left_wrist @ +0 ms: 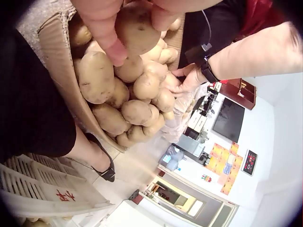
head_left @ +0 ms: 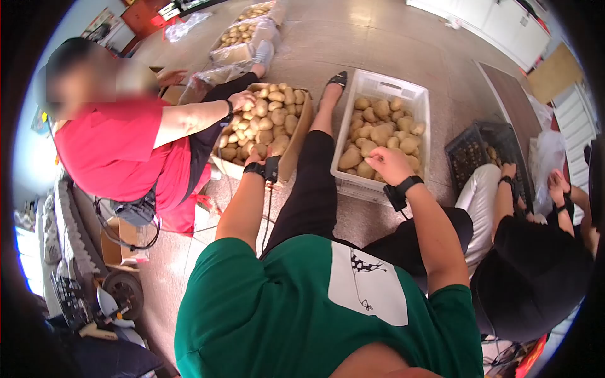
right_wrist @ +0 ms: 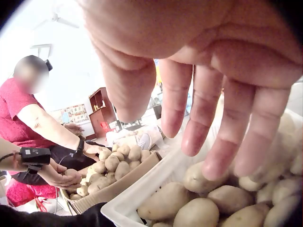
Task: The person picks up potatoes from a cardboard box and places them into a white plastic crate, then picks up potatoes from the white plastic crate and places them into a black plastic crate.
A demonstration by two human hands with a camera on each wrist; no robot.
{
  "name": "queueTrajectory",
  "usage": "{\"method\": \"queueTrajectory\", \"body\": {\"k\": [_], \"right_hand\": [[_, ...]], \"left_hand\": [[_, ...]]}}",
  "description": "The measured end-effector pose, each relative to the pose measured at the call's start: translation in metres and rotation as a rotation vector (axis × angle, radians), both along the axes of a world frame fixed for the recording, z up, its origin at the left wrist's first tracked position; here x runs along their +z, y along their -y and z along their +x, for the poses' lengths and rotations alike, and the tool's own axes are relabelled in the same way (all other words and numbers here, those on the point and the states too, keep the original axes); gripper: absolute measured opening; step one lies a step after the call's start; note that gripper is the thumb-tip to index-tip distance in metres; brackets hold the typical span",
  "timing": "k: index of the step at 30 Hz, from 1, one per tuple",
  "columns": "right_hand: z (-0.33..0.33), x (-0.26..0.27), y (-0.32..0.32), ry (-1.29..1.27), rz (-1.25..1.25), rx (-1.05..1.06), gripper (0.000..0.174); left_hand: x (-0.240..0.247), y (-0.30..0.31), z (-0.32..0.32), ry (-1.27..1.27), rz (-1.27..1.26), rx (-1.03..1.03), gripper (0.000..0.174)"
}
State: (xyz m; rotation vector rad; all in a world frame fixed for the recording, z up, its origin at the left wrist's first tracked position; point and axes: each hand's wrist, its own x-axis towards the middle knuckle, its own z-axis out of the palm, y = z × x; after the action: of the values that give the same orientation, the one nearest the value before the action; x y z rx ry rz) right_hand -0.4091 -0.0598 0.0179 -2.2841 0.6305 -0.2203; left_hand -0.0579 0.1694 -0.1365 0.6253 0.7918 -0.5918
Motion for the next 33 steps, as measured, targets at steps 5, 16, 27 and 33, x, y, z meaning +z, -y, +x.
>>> {"method": "queueTrajectory", "body": {"k": [5, 16, 27, 33], "right_hand": [[-0.003, -0.004, 0.003, 0.012, 0.04, -0.009, 0.032], [-0.002, -0.006, 0.006, -0.042, -0.02, -0.062, 0.029], [-0.011, -0.013, 0.029, -0.254, -0.232, -0.377, 0.043], [-0.012, -0.001, 0.026, -0.501, -0.131, -0.441, 0.054]], "left_hand": [[0.013, 0.005, -0.012, -0.047, -0.012, 0.068, 0.032], [-0.014, 0.037, -0.002, 0.089, -0.137, -0.265, 0.025], [0.013, 0.122, -0.109, 0.082, -0.319, -0.825, 0.019], [0.034, 0.139, -0.166, 0.063, -0.158, -0.893, 0.017]]}}
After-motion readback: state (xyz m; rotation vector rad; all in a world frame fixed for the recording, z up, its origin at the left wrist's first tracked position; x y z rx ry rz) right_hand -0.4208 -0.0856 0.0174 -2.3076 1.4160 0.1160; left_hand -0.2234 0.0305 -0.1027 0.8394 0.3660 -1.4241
